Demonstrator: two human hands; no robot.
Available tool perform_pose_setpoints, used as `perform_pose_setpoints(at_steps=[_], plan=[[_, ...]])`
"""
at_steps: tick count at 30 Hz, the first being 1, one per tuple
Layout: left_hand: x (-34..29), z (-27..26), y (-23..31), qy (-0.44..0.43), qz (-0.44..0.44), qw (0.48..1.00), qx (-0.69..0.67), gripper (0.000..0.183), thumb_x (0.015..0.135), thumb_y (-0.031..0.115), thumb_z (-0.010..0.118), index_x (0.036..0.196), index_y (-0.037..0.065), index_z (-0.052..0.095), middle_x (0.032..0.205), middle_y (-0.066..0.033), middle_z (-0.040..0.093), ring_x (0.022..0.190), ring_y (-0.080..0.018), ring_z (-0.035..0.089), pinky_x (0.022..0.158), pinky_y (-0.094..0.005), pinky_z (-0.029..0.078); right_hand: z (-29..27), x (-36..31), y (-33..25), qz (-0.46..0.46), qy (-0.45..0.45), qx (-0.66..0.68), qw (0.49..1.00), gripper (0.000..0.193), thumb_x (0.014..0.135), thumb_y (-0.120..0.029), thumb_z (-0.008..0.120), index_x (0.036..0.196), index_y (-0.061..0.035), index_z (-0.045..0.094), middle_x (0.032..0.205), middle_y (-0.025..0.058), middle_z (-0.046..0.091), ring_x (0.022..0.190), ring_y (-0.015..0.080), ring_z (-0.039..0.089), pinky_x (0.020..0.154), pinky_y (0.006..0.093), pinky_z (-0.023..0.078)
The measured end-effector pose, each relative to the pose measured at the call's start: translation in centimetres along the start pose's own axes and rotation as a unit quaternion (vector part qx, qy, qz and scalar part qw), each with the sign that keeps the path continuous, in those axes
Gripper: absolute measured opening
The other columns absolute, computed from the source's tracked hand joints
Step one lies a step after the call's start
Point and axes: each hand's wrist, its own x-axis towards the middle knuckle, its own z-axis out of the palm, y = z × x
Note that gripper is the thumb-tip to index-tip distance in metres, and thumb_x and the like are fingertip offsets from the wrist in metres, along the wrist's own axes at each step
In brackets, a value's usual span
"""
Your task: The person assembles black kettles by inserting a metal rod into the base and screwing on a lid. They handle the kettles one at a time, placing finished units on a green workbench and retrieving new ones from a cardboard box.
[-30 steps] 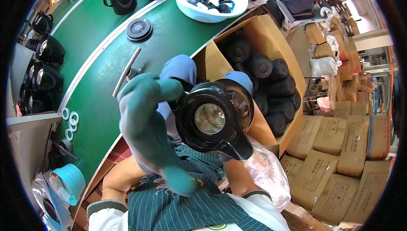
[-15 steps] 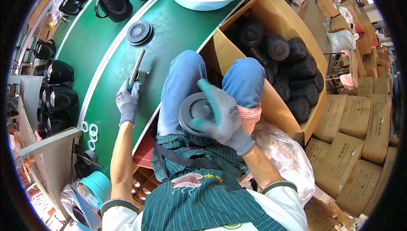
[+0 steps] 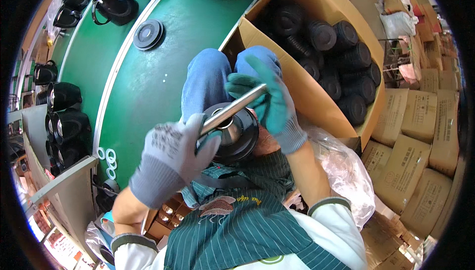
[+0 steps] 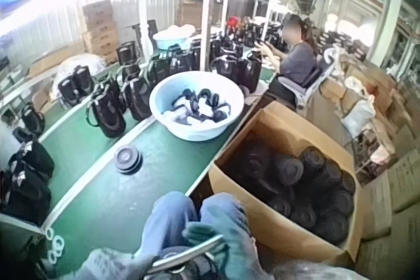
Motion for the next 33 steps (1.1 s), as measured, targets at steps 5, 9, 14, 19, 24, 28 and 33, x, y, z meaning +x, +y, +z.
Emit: perform_pose_setpoints(at_steps=[5, 9, 14, 19, 24, 28, 33], plan=[[-2.5, 3.1, 5.3, 0.118, -0.087, 0.987, 0.069, 0.077, 0.097, 0.043, 0.063, 0.138, -0.02, 0.045, 0.083, -0.0238, 0.072, 0.058, -0.0327, 0.071, 0.054, -0.0422, 0.055, -1.9, 4.9, 1.1, 0.085, -0.184, -0.116, 0.972, 0.055, 0.108, -0.035, 0.052, 0.148, 0.0028, 0.05, 0.089, 0.0107, 0.074, 0.081, 0.0259, 0.072, 0.099, 0.0442, 0.057], [-2.5, 4.4, 4.1, 0.141, -0.054, 0.989, 0.001, 0.068, 0.096, 0.035, 0.064, 0.14, -0.015, 0.05, 0.082, -0.0192, 0.072, 0.058, -0.0342, 0.07, 0.055, -0.0435, 0.054, -2.5, 2.9, 1.8, 0.138, -0.2, 0.13, 0.961, 0.045, 0.11, -0.026, 0.051, 0.143, 0.0053, 0.053, 0.081, 0.0077, 0.068, 0.083, 0.0241, 0.071, 0.104, 0.0483, 0.054], [-2.0, 5.0, -4.0, 0.145, 0.035, 0.977, -0.151, 0.046, 0.1, 0.023, 0.053, 0.136, -0.005, 0.057, 0.1, -0.0168, 0.072, 0.07, -0.0278, 0.065, 0.068, -0.0375, 0.053, -1.7, -2.2, 0.1, -0.019, -0.288, 0.057, 0.956, 0.064, 0.11, -0.055, 0.036, 0.088, -0.0053, 0.071, 0.075, 0.0117, 0.068, 0.093, 0.0363, 0.065, 0.115, 0.0599, 0.035], [3.5, 3.3, -4.8, 0.014, -0.071, 0.88, -0.469, 0.067, 0.112, 0.046, 0.026, 0.127, -0.002, 0.069, 0.073, -0.0092, 0.069, 0.058, -0.0132, 0.06, 0.061, -0.0301, 0.05, -0.1, -3.7, -2.5, -0.109, -0.365, -0.118, 0.917, 0.05, 0.101, -0.043, 0.053, 0.073, -0.0079, 0.074, 0.074, 0.0052, 0.062, 0.096, 0.0337, 0.061, 0.103, 0.0559, 0.043], [10.1, 5.9, -8.7, 0.207, 0.317, 0.92, -0.104, 0.036, 0.108, 0.019, 0.049, 0.14, 0.005, 0.054, 0.102, -0.0167, 0.071, 0.077, -0.0283, 0.069, 0.073, -0.039, 0.056, 3.4, -4.3, -3.7, -0.22, -0.47, -0.357, 0.776, 0.025, 0.081, -0.031, 0.073, 0.069, -0.0102, 0.066, 0.07, 0.0, 0.051, 0.086, 0.0274, 0.062, 0.106, 0.0699, 0.041], [14.2, 3.3, -4.2, -0.054, 0.176, 0.959, -0.213, 0.047, 0.107, 0.04, 0.051, 0.108, -0.003, 0.071, 0.09, -0.0219, 0.069, 0.09, -0.035, 0.068, 0.086, -0.0416, 0.054, 5.2, -4.5, -3.8, -0.148, -0.523, -0.498, 0.676, 0.026, 0.079, -0.03, 0.069, 0.065, -0.0102, 0.062, 0.067, 0.0014, 0.054, 0.079, 0.0211, 0.062, 0.09, 0.0508, 0.05], [18.2, 6.2, -0.7, -0.097, 0.317, 0.915, -0.229, 0.055, 0.103, 0.047, 0.053, 0.099, -0.003, 0.073, 0.1, -0.0246, 0.07, 0.101, -0.0399, 0.067, 0.092, -0.0455, 0.052, 10.8, -3.1, -0.3, -0.165, -0.614, -0.568, 0.523, 0.035, 0.091, -0.036, 0.053, 0.071, -0.0116, 0.067, 0.064, 0.0025, 0.065, 0.058, 0.0244, 0.061, 0.07, 0.0421, 0.046]])
